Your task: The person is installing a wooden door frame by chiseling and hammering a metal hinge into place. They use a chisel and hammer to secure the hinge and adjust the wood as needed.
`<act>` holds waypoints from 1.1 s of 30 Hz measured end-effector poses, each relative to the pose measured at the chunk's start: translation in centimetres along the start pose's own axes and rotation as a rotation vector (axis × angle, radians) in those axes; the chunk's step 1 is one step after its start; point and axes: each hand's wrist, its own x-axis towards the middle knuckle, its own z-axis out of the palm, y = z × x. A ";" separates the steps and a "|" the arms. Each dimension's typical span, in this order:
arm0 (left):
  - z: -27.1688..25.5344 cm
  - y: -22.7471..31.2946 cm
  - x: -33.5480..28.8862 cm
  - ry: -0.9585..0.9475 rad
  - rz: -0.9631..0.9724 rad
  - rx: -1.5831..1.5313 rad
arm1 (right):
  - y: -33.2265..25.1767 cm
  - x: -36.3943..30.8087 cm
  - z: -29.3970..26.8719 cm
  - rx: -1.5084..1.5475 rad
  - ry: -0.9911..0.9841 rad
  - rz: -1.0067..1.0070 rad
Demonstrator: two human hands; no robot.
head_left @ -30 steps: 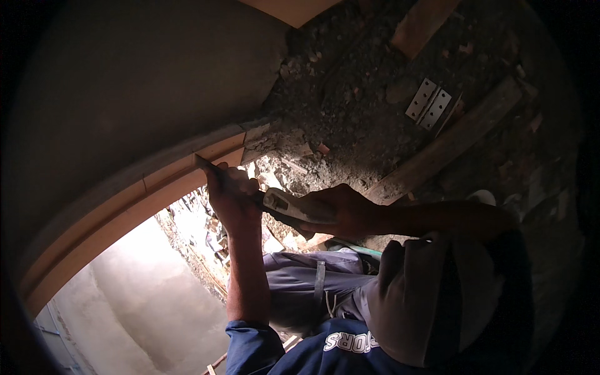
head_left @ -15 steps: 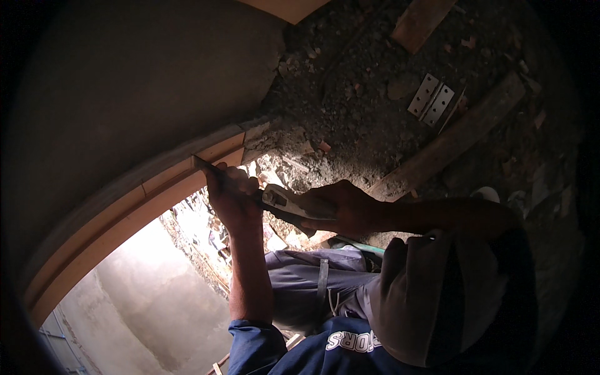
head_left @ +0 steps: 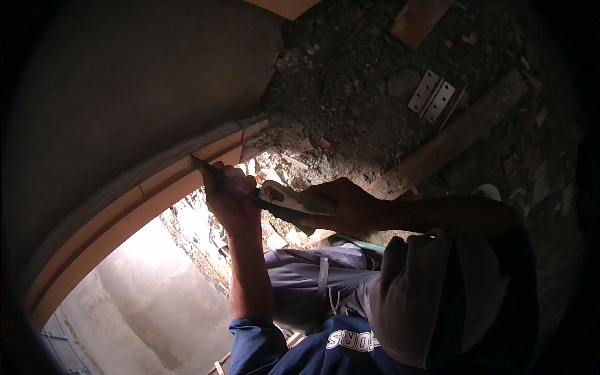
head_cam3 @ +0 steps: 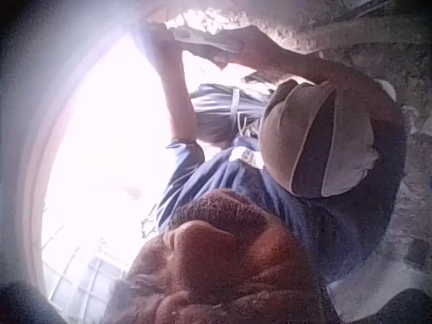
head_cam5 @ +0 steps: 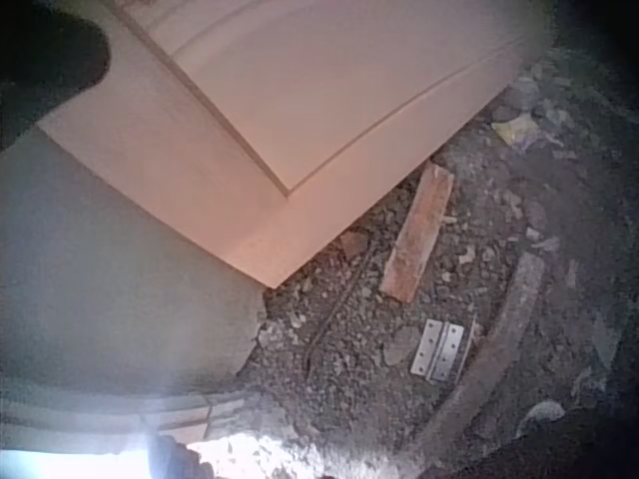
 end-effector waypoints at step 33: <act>0.8 -3.0 -1.2 -0.183 -0.441 0.102 | -1.6 2.3 -20.5 -1.787 0.257 0.116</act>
